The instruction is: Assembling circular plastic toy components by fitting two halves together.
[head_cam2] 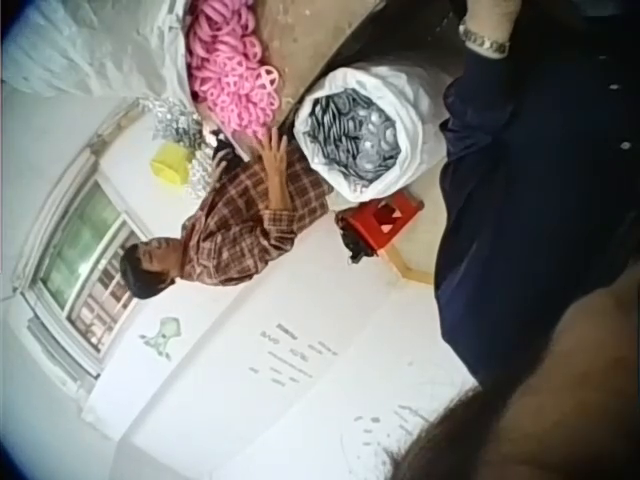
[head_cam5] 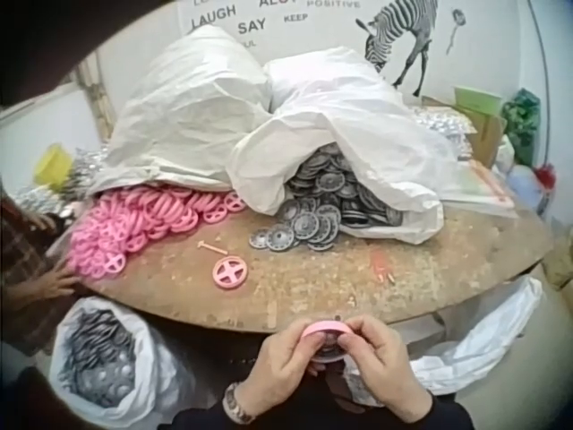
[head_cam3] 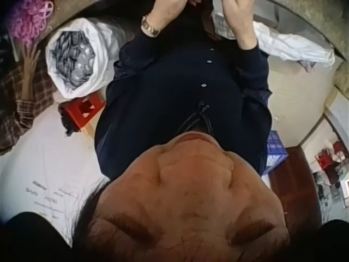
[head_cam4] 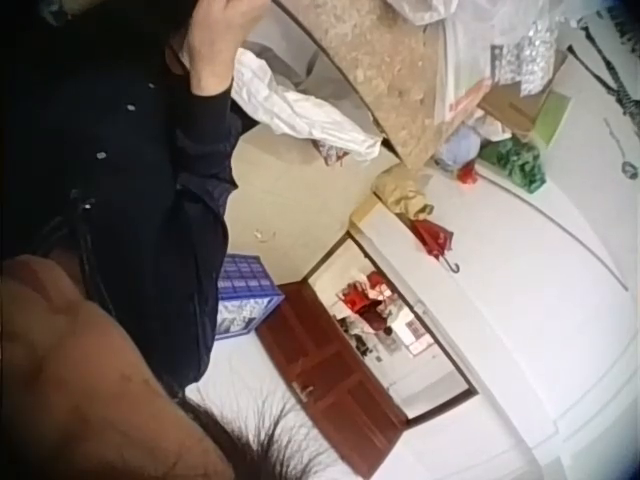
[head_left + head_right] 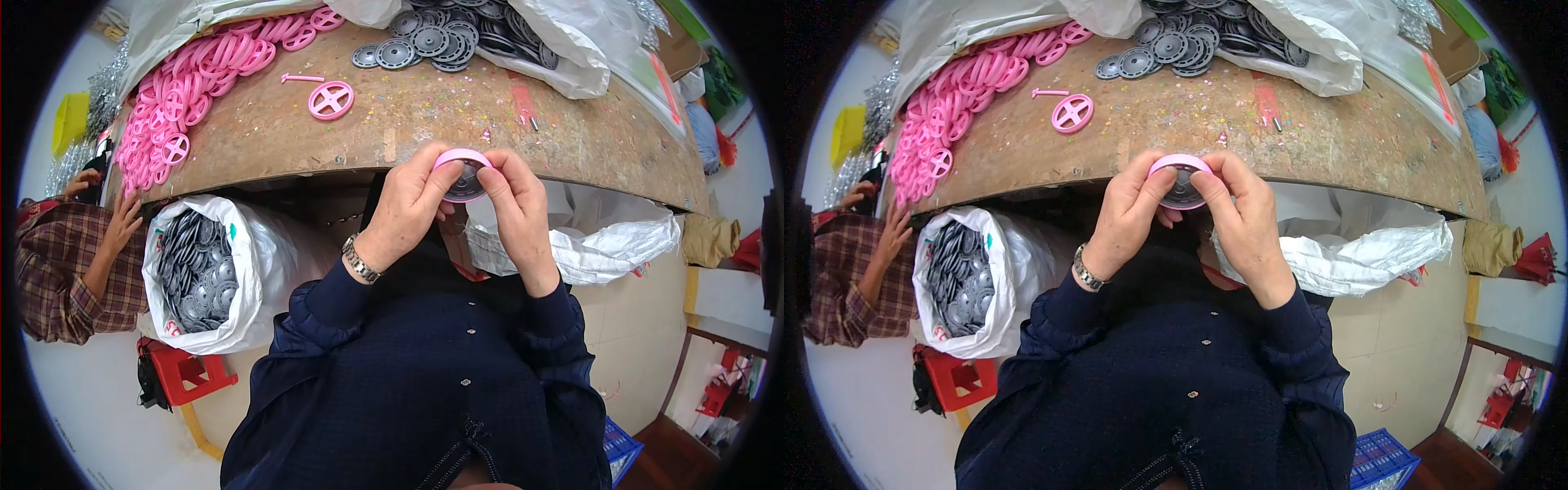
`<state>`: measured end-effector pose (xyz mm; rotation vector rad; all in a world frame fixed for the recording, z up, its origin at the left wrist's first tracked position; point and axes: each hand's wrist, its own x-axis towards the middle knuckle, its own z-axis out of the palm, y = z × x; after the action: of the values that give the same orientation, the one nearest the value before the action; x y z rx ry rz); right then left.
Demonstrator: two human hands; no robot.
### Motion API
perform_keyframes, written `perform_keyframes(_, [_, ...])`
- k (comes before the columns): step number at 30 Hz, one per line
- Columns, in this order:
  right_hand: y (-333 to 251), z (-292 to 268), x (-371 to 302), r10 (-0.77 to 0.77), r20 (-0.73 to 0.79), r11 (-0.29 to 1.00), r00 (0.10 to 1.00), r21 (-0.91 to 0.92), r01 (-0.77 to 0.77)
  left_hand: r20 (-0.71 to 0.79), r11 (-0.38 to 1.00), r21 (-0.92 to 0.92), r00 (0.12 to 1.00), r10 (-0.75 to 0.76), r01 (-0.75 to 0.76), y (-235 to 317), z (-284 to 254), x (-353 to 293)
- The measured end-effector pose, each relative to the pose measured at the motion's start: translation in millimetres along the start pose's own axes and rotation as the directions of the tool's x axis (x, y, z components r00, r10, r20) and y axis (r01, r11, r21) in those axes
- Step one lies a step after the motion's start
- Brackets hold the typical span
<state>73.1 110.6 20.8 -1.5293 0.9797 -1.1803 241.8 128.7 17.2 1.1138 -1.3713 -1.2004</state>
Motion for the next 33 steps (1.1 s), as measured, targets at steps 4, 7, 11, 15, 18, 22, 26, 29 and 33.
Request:
perform_keyframes(4, [9, -3, -3, -0.021, -0.033, 0.997, 0.999, -0.07, 0.019, 0.102, 1.0, 0.023, 0.995, 0.003, -0.005, 2, 5, -5])
perform_keyframes(7, [12, -8, -3, -0.024, -0.082, 0.993, 0.996, -0.12, 0.014, 0.181, 0.999, -0.028, 0.983, -0.032, 0.037, 1, 7, -5])
perform_keyframes(11, [9, -8, -4, 0.022, -0.015, 0.996, 1.0, -0.084, -0.023, 0.185, 0.997, 0.022, 0.98, -0.079, 0.076, 3, 3, -2])
perform_keyframes(15, [10, -10, -8, 0.099, -0.011, 0.992, 0.995, 0.085, -0.097, 0.179, 0.993, 0.117, 0.983, -0.03, 0.009, -1, 11, -4])
perform_keyframes(18, [10, -15, -13, 0.108, -0.023, 0.991, 0.994, 0.081, -0.105, 0.148, 0.972, 0.17, 0.979, 0.138, -0.162, -15, 18, -6])
perform_keyframes(22, [6, -38, -19, 0.037, 0.002, 0.996, 0.999, -0.087, -0.036, 0.191, 0.722, 0.515, 0.882, 0.43, -0.463, -10, 15, -4])
perform_keyframes(26, [-6, -85, -27, -0.016, 0.017, 0.75, 1.0, -0.661, 0.023, 0.042, 0.451, 0.84, 0.864, 0.501, -0.302, 9, -33, 11])
perform_keyframes(29, [-2, -116, -34, -0.004, 0.039, 0.474, 0.999, -0.88, 0.036, -0.086, 0.305, 0.946, 0.82, 0.565, -0.111, -2, -82, 28])
perform_keyframes(33, [1, -127, -40, 0.027, 0.08, 0.394, 0.996, -0.917, 0.063, -0.146, 0.153, 0.985, 0.836, 0.528, 0.076, -22, -121, 47])
